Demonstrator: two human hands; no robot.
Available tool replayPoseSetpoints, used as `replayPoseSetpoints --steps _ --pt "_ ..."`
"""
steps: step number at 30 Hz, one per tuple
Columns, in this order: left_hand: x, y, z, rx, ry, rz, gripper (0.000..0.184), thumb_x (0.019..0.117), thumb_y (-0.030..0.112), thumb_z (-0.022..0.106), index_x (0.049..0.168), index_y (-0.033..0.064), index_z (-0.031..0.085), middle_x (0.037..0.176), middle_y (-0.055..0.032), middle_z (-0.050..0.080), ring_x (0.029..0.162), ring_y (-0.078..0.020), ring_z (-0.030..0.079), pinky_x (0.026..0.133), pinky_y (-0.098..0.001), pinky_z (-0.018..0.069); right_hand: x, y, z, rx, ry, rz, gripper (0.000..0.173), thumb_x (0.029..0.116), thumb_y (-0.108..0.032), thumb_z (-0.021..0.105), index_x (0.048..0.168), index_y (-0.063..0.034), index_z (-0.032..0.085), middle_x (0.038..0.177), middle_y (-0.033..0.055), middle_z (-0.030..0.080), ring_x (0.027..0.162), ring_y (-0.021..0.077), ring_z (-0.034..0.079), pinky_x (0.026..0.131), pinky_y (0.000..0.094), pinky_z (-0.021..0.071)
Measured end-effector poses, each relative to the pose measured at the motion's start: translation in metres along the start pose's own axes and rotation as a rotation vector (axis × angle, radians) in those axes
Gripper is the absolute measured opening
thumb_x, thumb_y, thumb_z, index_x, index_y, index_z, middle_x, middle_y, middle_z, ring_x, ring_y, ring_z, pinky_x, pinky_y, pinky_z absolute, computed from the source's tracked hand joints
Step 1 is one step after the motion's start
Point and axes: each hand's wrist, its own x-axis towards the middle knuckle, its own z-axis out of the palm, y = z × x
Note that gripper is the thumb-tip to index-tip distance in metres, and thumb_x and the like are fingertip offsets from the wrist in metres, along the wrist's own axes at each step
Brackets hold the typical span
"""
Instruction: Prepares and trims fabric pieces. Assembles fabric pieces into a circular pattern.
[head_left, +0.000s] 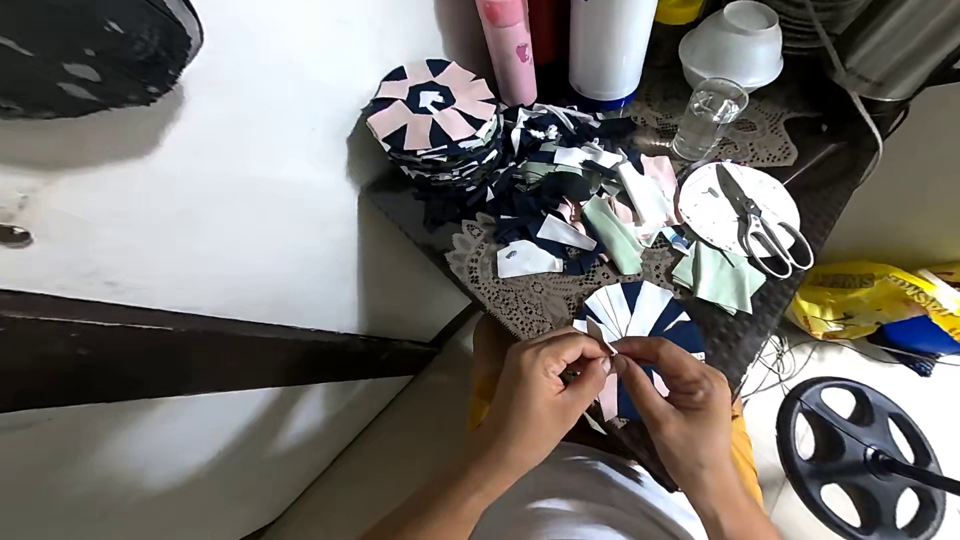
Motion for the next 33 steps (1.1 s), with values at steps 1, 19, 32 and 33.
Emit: replayPoseSetpoints --steps 1,19,32,33 --pt "0.001 -0.001 0.002 -0.021 -0.002 -0.007 0.014 0.0927 0.009 0.063 0.086 0.0004 0.072 0.085 -0.0006 0.069 0.079 0.005 0.064 0.072 -0.0095 0.0537 0.0 0.0 0.0 0.004 0.009 0.008 0.012 0.0926 -0.003 0.065 0.096 0.0043 0.073 0.09 0.0043 0.075 0.083 0.0008 0.07 0.078 0.0168 0.0591" --pt "0.017 -0.006 -0.006 -0.78 0.034 -0.574 0.028 0.0939 0.004 0.038 0.083 0.0161 0.061 0.078 0.0049 0.068 0.074 -0.0037 0.068 0.072 -0.0226 0.059 0.012 0.015 -0.027 0.782 0.075 0.651 0.031 0.1003 -0.006 0.036 0.091 -0.0112 0.065 0.079 0.0003 0.072 0.072 0.0072 0.071 0.069 0.0247 0.0609" --pt "0.005 -0.007 0.008 -0.853 -0.093 -0.832 0.058 0.1116 0.038 0.017 0.102 0.0108 0.067 0.092 -0.0006 0.074 0.087 -0.012 0.072 0.079 -0.0289 0.0605 0.037 -0.019 -0.048 -0.207 -0.203 -0.27 0.018 0.1012 -0.01 0.056 0.101 -0.0001 0.07 0.1 0.0081 0.075 0.098 0.0081 0.069 0.088 0.0238 0.0561" --pt "0.004 -0.005 0.007 -0.955 -0.169 -0.899 0.074 0.1089 0.051 0.008 0.1 0.0115 0.07 0.091 -0.0023 0.076 0.085 -0.0135 0.073 0.077 -0.0311 0.061 0.036 -0.024 -0.048 -0.285 -0.258 -0.36 0.018 0.1025 -0.012 0.054 0.101 -0.0039 0.07 0.101 0.0086 0.075 0.101 0.0133 0.07 0.09 0.029 0.0553"
